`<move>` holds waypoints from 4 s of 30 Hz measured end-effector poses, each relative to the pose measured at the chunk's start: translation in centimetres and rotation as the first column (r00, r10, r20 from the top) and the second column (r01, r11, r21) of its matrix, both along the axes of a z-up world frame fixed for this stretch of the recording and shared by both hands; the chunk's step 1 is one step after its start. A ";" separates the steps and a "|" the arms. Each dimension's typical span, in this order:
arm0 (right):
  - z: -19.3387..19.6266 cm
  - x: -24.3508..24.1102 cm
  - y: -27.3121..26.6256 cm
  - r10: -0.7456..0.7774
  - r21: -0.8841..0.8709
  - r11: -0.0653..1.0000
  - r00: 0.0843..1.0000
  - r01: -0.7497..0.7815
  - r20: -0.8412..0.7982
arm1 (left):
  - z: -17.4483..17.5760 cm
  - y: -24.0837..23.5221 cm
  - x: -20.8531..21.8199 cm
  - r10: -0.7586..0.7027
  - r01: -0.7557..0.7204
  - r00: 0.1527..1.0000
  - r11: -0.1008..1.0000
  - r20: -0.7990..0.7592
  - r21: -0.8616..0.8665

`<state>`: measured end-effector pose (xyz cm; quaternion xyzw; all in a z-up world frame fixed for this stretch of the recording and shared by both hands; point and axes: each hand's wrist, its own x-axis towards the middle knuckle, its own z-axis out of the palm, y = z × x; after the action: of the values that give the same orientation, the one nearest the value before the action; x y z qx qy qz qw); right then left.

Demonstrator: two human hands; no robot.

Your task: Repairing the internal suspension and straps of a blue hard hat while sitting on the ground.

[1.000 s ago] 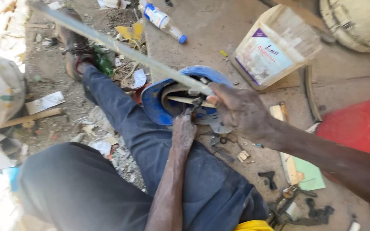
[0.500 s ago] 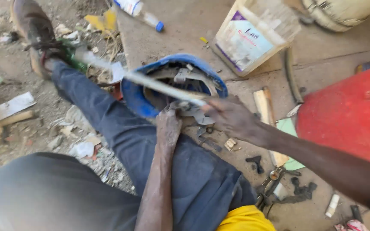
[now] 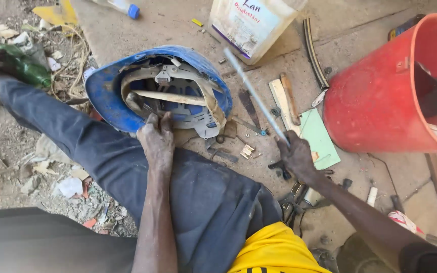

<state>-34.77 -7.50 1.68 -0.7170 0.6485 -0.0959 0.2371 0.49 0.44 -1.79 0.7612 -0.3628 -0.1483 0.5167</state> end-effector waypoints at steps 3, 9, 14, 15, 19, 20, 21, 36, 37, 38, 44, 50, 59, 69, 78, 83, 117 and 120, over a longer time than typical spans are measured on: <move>-3.7 -1.7 1.2 0.057 -0.028 0.998 0.998 -0.058 -0.020 | -0.2 0.3 0.2 -0.026 0.023 0.999 0.996 0.037 0.085; -2.2 -5.3 7.7 0.025 -0.070 0.997 0.987 -0.037 -0.158 | -4.5 -0.7 -0.3 0.004 -0.081 0.958 0.963 0.287 0.258; -3.6 -10.8 13.8 -0.260 0.124 0.952 0.951 0.281 -0.165 | -3.3 -0.7 0.0 -0.017 -0.068 0.967 0.945 0.255 0.320; -4.9 -12.1 14.4 -0.247 0.053 0.964 0.953 0.260 -0.173 | -1.1 -0.6 -0.2 -0.051 -0.010 0.964 0.973 0.259 0.231; -11.8 -18.1 10.4 -0.318 0.225 0.850 0.803 0.477 -0.503 | -2.1 -0.5 0.4 -0.082 0.051 0.992 0.954 0.095 0.294; -10.3 -17.1 9.7 -0.316 0.222 0.854 0.808 0.470 -0.497 | -2.0 -0.5 0.3 -0.075 0.043 0.992 0.956 0.101 0.289; -8.8 -16.0 9.1 -0.354 0.272 0.831 0.839 0.485 -0.413 | -1.9 -0.4 0.1 -0.055 0.024 0.992 0.964 0.111 0.264; -2.1 -12.5 11.9 -0.606 0.100 0.751 0.621 0.653 0.497 | 1.6 0.3 -0.4 -0.036 0.024 0.998 0.973 0.047 0.229; -0.6 -11.3 11.7 -0.559 0.025 0.763 0.642 0.645 0.525 | 2.2 0.4 -0.7 -0.032 0.022 0.999 0.975 0.040 0.222; 1.8 -9.4 11.3 -0.563 0.021 0.758 0.639 0.651 0.525 | 1.7 0.4 -0.6 -0.040 0.031 0.998 0.975 0.038 0.220; 5.5 -5.7 8.7 -0.376 0.168 0.927 0.836 0.336 0.399 | 0.0 0.2 -0.8 -0.050 0.024 0.993 0.973 0.111 0.227; 17.3 3.3 8.0 -0.024 0.078 0.997 0.826 -0.024 0.563 | -0.7 0.0 -0.7 -0.034 -0.013 0.976 0.977 0.215 0.211; 21.7 10.5 5.1 0.390 -0.174 0.920 0.853 -0.350 0.346 | 0.0 0.0 -0.9 -0.043 0.003 0.977 0.982 0.210 0.187; 20.5 10.5 2.2 0.625 -0.483 0.705 0.777 -0.519 0.076 | 0.6 0.9 -0.8 -0.089 0.071 0.992 0.981 0.089 0.183; 15.9 15.4 4.3 0.285 -0.081 0.952 0.755 -0.296 0.591 | 0.8 0.9 -0.7 -0.103 0.098 0.995 0.972 0.012 0.212; 12.8 17.9 4.2 0.458 -0.168 0.883 0.733 -0.437 0.503 | 1.8 0.6 -0.9 -0.161 0.153 0.987 0.953 0.008 0.263; 9.2 5.7 10.5 -0.100 -0.100 0.975 0.789 0.200 0.606 | -6.7 0.4 0.8 -0.132 0.008 0.935 0.936 0.329 0.353; 5.8 -0.8 13.1 -0.369 0.031 0.912 0.785 0.410 0.497 | -8.9 0.5 2.6 -0.067 -0.054 0.929 0.949 0.365 0.310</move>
<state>-35.60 5.63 7.51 -0.5279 0.6958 -0.3478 0.3410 3.10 0.97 -10.71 0.8468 -0.4280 -0.0594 0.3102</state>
